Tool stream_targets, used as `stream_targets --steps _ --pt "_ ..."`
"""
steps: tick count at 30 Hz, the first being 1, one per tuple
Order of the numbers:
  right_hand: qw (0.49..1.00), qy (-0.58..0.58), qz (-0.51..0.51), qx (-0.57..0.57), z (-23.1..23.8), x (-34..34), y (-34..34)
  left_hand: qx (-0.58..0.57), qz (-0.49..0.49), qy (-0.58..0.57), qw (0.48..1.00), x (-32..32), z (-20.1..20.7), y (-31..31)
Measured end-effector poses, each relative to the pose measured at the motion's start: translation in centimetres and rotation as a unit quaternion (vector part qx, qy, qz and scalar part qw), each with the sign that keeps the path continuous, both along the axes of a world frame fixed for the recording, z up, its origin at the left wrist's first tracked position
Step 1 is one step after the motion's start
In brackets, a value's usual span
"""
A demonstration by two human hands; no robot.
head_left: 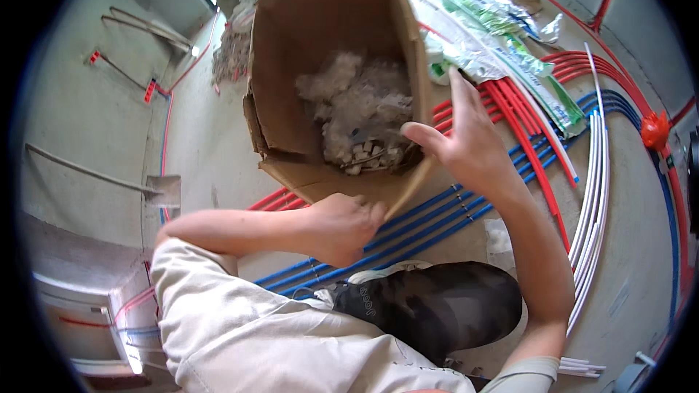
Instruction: The person measures and cuts white PVC pipes using a tape measure and a pipe cutter. They then retrieve white plastic fittings from a cardboard box and connect the cut pipes to the fittings to assemble a structure.
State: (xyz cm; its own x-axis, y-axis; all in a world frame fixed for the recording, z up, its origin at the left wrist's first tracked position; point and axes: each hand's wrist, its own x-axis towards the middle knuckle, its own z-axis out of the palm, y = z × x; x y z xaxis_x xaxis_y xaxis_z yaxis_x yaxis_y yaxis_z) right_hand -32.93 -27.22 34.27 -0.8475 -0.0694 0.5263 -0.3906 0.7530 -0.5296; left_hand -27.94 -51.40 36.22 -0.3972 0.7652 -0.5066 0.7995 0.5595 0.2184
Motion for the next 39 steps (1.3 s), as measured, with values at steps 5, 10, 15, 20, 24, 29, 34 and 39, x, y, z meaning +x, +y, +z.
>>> stream_targets --steps 5,10,15,20,24,29,34,39 --pt "0.947 -0.309 -0.041 0.073 0.0 -4.3 -3.6 0.001 -0.127 -0.171 0.977 -8.4 0.2 -2.2" --pt "0.971 -0.231 0.009 0.062 -1.2 -1.8 -2.7 -0.129 0.278 -0.409 0.859 -24.2 -4.5 -1.8" --pt "0.987 -0.16 -0.001 0.026 -2.4 0.0 -1.7 -0.171 0.019 -0.015 0.985 -27.1 -16.0 3.6" --pt "0.987 -0.161 -0.005 -0.012 -2.4 0.0 -1.8 -0.037 -0.085 0.049 0.995 -26.4 -20.3 4.2" --pt "0.976 -0.212 -0.014 -0.042 -1.7 -0.5 -1.8 -0.012 0.03 0.049 0.998 -31.2 -19.2 1.4" --pt "0.98 -0.193 -0.006 -0.045 -1.5 -1.3 -2.1 -0.082 0.022 0.155 0.984 -35.7 -20.7 -2.2" --pt "0.989 -0.145 -0.017 -0.019 -2.3 -0.8 -1.6 -0.207 0.325 -0.078 0.919 -38.9 -21.6 -3.6" --pt "0.991 -0.129 -0.014 -0.035 -2.5 -1.1 -1.7 -0.104 0.041 0.342 0.933 -33.2 -20.6 -3.5"
